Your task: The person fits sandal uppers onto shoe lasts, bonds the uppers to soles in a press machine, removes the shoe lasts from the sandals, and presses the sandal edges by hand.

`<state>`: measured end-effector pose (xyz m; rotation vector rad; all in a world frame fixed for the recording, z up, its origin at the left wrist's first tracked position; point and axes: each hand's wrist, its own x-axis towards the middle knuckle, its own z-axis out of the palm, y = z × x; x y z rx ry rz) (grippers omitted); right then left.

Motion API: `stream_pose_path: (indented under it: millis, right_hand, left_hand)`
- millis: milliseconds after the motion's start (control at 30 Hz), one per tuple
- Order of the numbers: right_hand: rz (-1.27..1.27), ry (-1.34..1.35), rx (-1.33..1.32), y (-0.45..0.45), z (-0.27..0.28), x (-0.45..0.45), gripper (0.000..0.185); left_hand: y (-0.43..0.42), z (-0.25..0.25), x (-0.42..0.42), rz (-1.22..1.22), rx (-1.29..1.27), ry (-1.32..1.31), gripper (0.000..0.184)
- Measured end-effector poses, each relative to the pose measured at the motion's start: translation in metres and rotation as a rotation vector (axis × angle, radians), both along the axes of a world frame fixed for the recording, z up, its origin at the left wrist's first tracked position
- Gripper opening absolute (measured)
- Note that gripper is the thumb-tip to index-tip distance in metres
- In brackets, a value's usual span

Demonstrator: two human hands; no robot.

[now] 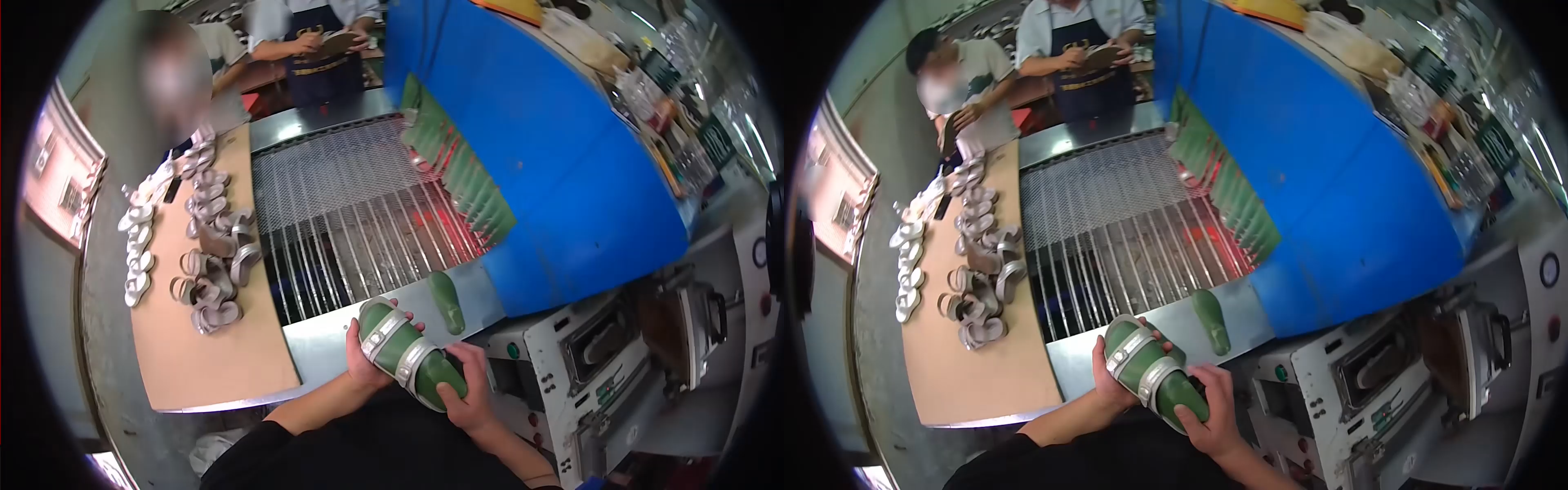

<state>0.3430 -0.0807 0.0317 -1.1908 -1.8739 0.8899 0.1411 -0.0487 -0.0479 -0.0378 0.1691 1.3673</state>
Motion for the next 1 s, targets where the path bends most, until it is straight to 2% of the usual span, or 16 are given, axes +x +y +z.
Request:
stream_pose_path:
  millis: [67, 167, 233, 300, 333, 367, 433, 467, 533, 600, 633, 700, 767, 800, 900, 1000]
  right_hand:
    - [-0.004, 0.050, 0.003, -0.003, 0.008, 0.023, 0.091]
    - [0.045, 0.436, -0.268, -0.007, -0.003, 0.071, 0.092]
    - [-0.078, 0.653, -0.638, -0.006, -0.042, 0.103, 0.079]
    - [0.263, 1.188, -0.873, -0.021, -0.073, 0.125, 0.078]
    - [0.234, 1.182, -1.012, -0.033, -0.052, 0.150, 0.084]
    - [0.196, 1.178, -1.152, -0.046, -0.030, 0.174, 0.091]
    - [0.534, 1.501, -1.129, -0.063, -0.042, 0.209, 0.097]
    - [0.531, 1.580, -1.009, -0.077, -0.033, 0.232, 0.102]
    - [0.307, 1.551, -0.854, -0.111, -0.057, 0.277, 0.100]
    - [0.035, 1.522, -0.777, -0.150, -0.086, 0.316, 0.102]
    - [-0.106, 1.546, -0.761, -0.169, -0.090, 0.329, 0.100]
    - [-0.054, 1.752, -0.711, -0.203, -0.124, 0.355, 0.090]
    - [-0.251, 1.754, -0.578, -0.223, -0.132, 0.367, 0.088]
    - [-0.345, 1.749, -0.516, -0.231, -0.135, 0.372, 0.088]
    - [-0.487, 1.801, -0.417, -0.250, -0.170, 0.392, 0.079]
    - [-0.959, 1.649, -0.493, -0.243, -0.190, 0.414, 0.064]
  left_hand:
    - [0.003, 0.005, 0.023, -0.071, -0.029, -0.052, 0.074]
    - [0.001, 0.021, 0.058, -0.196, -0.085, -0.053, 0.073]
    - [0.000, 0.029, 0.093, -0.336, -0.001, -0.082, 0.078]
    - [0.006, 0.044, 0.139, -0.453, 0.187, -0.096, 0.085]
    - [0.014, 0.048, 0.169, -0.501, 0.324, -0.067, 0.090]
    - [0.020, 0.055, 0.193, -0.595, 0.387, 0.029, 0.091]
    - [0.045, 0.069, 0.241, -0.899, 0.551, 0.288, 0.096]
    - [0.055, 0.075, 0.271, -0.952, 0.637, 0.544, 0.100]
    - [0.074, 0.072, 0.344, -0.912, 0.675, 0.836, 0.094]
    - [0.085, 0.022, 0.426, -0.878, 0.676, 1.080, 0.096]
    - [0.087, -0.009, 0.464, -0.857, 0.796, 1.269, 0.100]
    - [0.084, -0.057, 0.537, -0.750, 1.101, 1.699, 0.112]
    - [0.066, -0.049, 0.588, -0.792, 1.116, 2.042, 0.122]
    - [0.063, -0.065, 0.603, -0.616, 1.259, 2.187, 0.127]
    - [0.072, -0.094, 0.623, -0.886, 1.145, 2.215, 0.128]
    - [0.089, -0.126, 0.603, -0.618, 1.153, 1.941, 0.106]
